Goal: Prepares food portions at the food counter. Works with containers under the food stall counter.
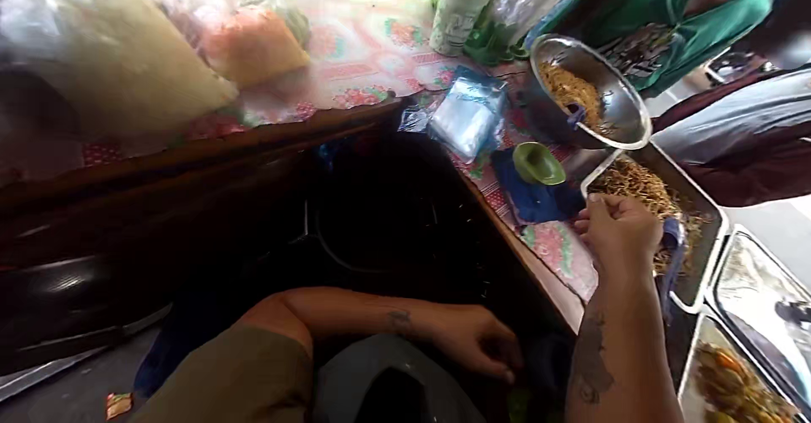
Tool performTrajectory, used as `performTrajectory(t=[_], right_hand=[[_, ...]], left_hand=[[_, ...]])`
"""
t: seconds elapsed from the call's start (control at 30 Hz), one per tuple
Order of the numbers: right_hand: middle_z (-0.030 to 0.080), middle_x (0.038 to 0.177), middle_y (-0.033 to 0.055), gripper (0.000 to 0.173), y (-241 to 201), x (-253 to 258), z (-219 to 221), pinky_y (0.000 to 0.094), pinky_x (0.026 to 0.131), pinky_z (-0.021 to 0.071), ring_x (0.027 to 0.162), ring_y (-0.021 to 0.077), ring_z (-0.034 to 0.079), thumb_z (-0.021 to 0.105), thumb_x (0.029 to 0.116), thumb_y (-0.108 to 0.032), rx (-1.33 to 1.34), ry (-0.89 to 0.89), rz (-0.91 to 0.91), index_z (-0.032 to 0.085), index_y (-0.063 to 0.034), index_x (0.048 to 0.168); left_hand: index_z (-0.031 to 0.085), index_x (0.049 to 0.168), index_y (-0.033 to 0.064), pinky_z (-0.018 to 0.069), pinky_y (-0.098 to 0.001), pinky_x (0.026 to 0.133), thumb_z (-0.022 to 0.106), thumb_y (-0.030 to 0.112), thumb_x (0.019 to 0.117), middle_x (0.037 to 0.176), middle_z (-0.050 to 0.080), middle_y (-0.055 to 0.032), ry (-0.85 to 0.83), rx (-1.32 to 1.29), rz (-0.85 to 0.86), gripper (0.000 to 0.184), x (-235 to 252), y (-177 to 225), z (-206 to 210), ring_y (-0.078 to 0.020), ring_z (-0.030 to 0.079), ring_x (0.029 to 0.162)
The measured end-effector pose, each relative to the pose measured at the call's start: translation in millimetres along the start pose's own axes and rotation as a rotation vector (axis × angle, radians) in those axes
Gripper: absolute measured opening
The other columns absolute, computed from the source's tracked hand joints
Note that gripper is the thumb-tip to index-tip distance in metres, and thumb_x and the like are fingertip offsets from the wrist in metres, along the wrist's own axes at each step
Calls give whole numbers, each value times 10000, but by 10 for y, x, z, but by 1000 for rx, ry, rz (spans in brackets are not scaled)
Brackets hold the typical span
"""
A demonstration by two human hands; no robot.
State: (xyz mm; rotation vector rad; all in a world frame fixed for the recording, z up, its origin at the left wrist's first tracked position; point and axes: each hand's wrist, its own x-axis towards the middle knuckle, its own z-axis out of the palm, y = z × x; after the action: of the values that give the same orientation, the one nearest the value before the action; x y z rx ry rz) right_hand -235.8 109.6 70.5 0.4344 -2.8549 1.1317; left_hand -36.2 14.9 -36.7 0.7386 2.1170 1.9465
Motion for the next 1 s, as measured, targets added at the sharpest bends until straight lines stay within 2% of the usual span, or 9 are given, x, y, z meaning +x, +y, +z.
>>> performTrajectory(t=[0.07, 0.17, 0.33, 0.43, 0.57, 0.7, 0.8, 0.9, 1.0], right_hand=[[619, 781, 27, 254, -175, -145, 285, 209, 534, 550, 560, 40, 616, 514, 1086, -193, 127, -63, -49, 576, 42, 1159], [653, 780, 47, 232, -377, -464, 680, 245, 561, 541, 586, 71, 613, 532, 1074, -150, 103, -387, -104, 612, 56, 1144], [684, 825, 82, 188, -319, -788, 1378, 275, 613, 554, 635, 99, 637, 614, 1032, -132, -75, -595, -156, 682, 31, 1095], [706, 1060, 216, 268, -138, -676, 2065, 475, 867, 570, 911, 298, 705, 623, 1023, -159, -308, -726, -115, 677, 44, 1191], [621, 1326, 288, 472, 58, -537, 3040, 622, 1078, 440, 1265, 446, 585, 592, 1045, -331, -616, -797, -153, 608, 34, 1344], [666, 1267, 246, 443, 816, -256, 3912, 630, 1008, 497, 1182, 424, 638, 594, 1035, -355, -547, -670, -403, 642, -22, 1324], [630, 1388, 158, 369, 733, -391, 3770, 520, 1102, 476, 1291, 313, 599, 519, 1069, -193, -469, -782, -496, 601, -104, 1417], [569, 1387, 308, 420, 138, -633, 3401, 591, 1064, 460, 1281, 448, 576, 510, 1051, -128, -822, -838, -282, 514, 85, 1413], [624, 1243, 338, 338, 246, -496, 3626, 645, 927, 531, 1127, 501, 644, 514, 1042, -110, -837, -644, -341, 571, 123, 1281]], left_hand=[[685, 1191, -84, 526, -442, 949, 609, 74, 1011, 1092, 713, -229, -92, -136, -218, 252, -681, -427, 74, -282, 688, 1020], [687, 1250, 1, 452, -445, 1048, 467, 214, 1070, 1247, 673, -154, -57, -333, -582, 355, -1685, -888, 127, -222, 623, 1164], [707, 1184, -14, 469, -540, 1040, 621, 211, 1016, 1220, 676, -205, 240, -45, -913, 294, -2761, -1066, 73, -339, 637, 1161], [667, 1267, 5, 484, -529, 1034, 572, 211, 1044, 1232, 675, -206, 489, -30, -1032, 319, -2705, -1004, -20, -341, 650, 1154], [651, 1297, 7, 505, -435, 1028, 540, 187, 1040, 1265, 660, -187, 773, 43, -828, 332, -2279, -990, -141, -278, 653, 1145], [636, 1299, -33, 414, -486, 1135, 610, 198, 957, 1374, 604, -226, 1360, 427, -434, 414, -1900, -1471, -259, -335, 546, 1325], [517, 1385, -83, 350, -545, 1157, 640, 213, 938, 1457, 496, -289, 1706, 476, -402, 550, -1923, -1909, -582, -394, 444, 1390], [380, 1514, -49, 290, -533, 1198, 654, 221, 966, 1552, 382, -284, 1790, 224, -629, 669, -2004, -1998, -926, -406, 334, 1466], [497, 1456, 12, 364, -550, 1155, 575, 333, 1040, 1482, 486, -239, 1653, 133, -813, 531, -2030, -2158, -1183, -384, 442, 1398]])
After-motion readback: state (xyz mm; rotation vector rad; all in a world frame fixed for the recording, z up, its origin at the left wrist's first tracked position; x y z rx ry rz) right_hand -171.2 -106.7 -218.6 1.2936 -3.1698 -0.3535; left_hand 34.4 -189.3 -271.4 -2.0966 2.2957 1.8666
